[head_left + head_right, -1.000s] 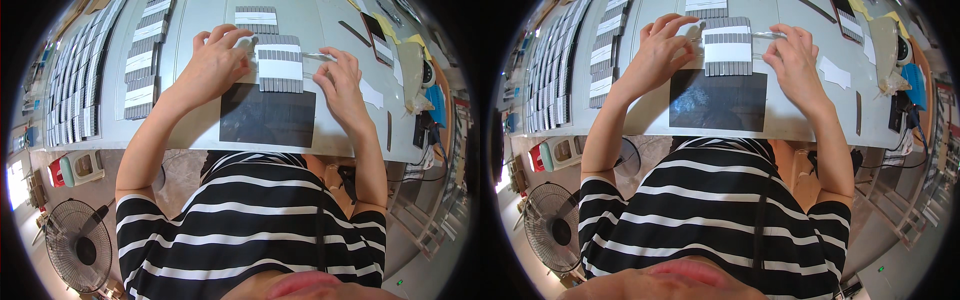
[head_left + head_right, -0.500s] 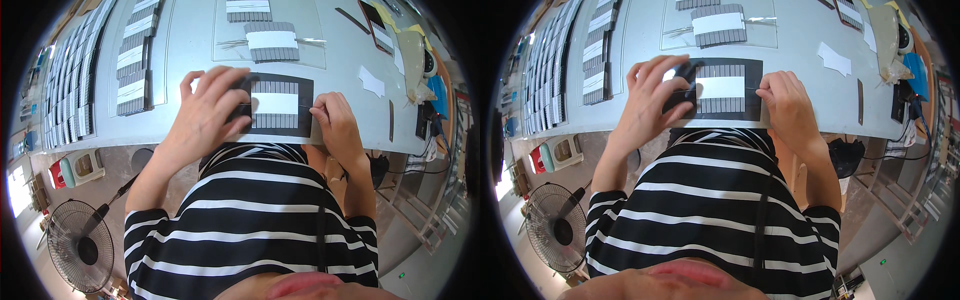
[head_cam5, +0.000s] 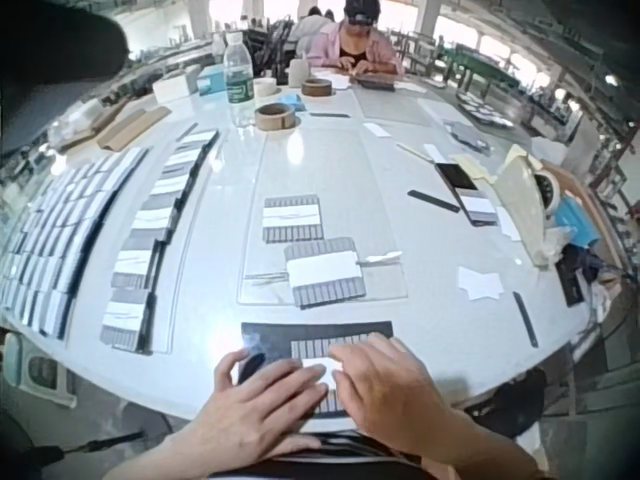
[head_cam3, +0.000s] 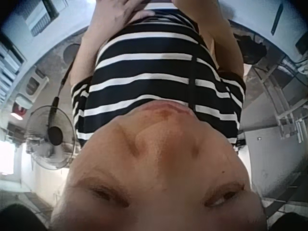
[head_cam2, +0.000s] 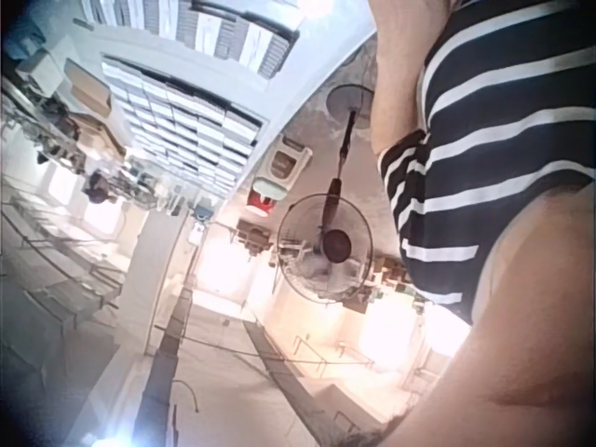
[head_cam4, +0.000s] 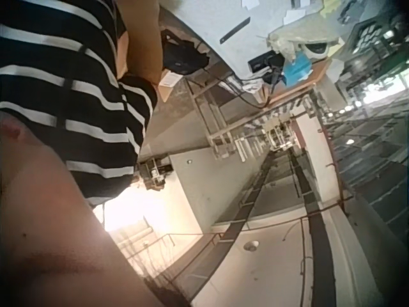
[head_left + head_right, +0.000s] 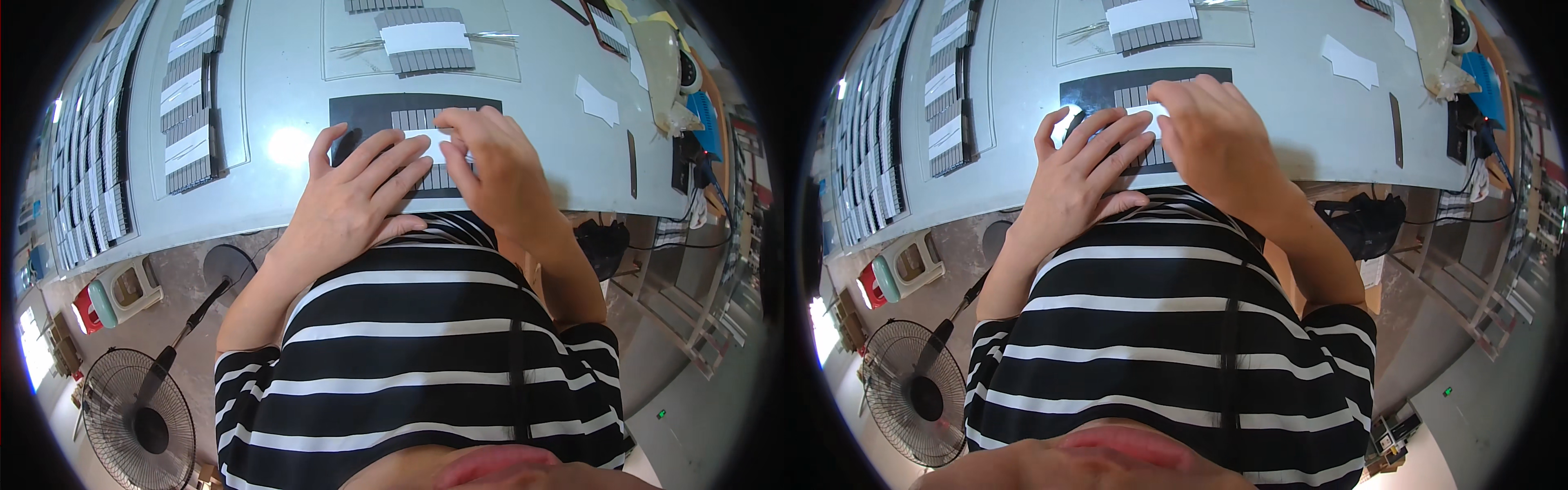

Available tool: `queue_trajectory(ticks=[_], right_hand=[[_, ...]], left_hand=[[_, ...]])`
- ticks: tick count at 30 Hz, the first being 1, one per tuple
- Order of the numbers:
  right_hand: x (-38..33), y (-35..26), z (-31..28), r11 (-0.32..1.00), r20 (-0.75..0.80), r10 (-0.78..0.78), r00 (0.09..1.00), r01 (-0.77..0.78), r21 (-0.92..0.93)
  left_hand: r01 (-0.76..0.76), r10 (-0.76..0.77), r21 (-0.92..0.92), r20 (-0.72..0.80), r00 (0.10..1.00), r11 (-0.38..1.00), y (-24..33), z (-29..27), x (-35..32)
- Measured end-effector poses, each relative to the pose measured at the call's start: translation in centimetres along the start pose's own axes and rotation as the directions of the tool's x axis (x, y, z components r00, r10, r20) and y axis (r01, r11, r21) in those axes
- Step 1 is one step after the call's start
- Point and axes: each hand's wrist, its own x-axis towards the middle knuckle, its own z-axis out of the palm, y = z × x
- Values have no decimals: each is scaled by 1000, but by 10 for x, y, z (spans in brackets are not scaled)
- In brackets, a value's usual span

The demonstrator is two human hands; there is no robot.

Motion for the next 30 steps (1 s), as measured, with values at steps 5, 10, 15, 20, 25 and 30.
queue_trajectory(ticks=[5, 10, 15, 20, 25, 30], right_hand=[[-4, -4, -14, 889, 143, 148, 979, -195, 415], [-37, 31, -40, 976, 38, 120, 992, -125, 177], [-50, 29, -26, 972, 41, -79, 996, 86, -218], [-50, 28, -19, 894, 79, -158, 984, 176, -411], [-43, 20, -15, 821, 111, -222, 969, 248, -514], [-36, 10, -7, 829, 126, -253, 959, 282, -484]], left_hand=[[-4, 4, -19, -6, 1000, 1000, -2, 1, -2], [12, -12, -14, 12, 1000, 1000, -3, 5, -3], [19, -18, -29, 26, 1000, 999, -4, 2, -2], [38, -36, -28, 38, 999, 999, -3, 1, -3], [32, -31, -39, 31, 999, 999, -2, 0, -3], [36, -34, -52, 35, 999, 998, -2, -2, -2]])
